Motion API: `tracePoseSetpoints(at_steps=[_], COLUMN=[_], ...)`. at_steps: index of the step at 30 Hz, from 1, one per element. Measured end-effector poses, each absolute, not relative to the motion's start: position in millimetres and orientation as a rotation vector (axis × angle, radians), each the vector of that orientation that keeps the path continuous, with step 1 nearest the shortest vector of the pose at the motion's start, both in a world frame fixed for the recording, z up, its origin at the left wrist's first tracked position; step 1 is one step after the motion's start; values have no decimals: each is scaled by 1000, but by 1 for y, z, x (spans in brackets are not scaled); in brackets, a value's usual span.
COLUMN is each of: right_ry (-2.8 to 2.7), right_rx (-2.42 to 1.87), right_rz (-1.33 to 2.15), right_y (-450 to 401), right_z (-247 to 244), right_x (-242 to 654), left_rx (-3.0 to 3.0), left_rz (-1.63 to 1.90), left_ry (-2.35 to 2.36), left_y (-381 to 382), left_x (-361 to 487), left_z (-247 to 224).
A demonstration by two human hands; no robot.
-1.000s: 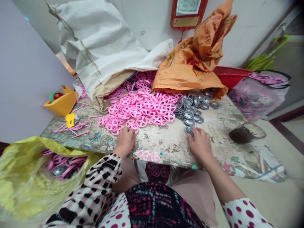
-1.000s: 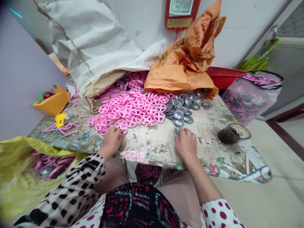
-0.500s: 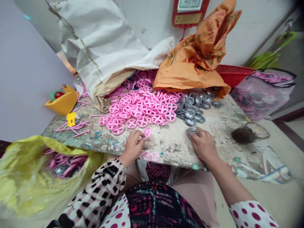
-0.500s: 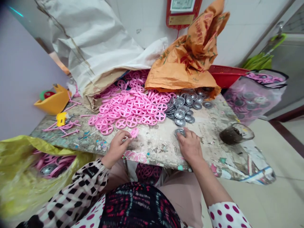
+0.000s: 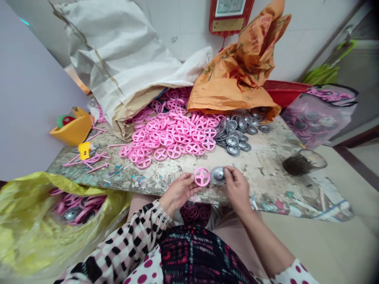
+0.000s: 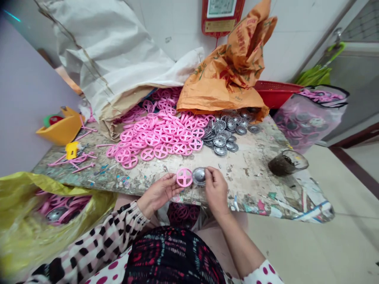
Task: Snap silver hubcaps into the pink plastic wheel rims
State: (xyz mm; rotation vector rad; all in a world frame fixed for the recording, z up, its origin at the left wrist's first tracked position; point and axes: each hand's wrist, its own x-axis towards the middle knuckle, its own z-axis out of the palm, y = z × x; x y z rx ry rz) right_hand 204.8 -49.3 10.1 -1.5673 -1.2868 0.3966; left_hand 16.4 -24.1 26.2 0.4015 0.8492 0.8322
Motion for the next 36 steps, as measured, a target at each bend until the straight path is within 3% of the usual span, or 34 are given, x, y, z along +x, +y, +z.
tracePoseSetpoints(at_steps=[10,18,29,36], right_ry=[-1629,-1589,-1280,-1699], right_rx=[-1511,-1486,-1304,-1384], right_rz=[202,843,1176,1096], right_y=[-63,-65,-64,-90], right_z=[14,26,2,11], right_x=[157,171,169,167], left_rx=[529,579,851,859], left_rz=[856,838,797,822], left_ry=[847,871,980,1067], left_y=[-34,-35,-36,-31], left_x=[23,25,18,8], left_z=[29,30,29,32])
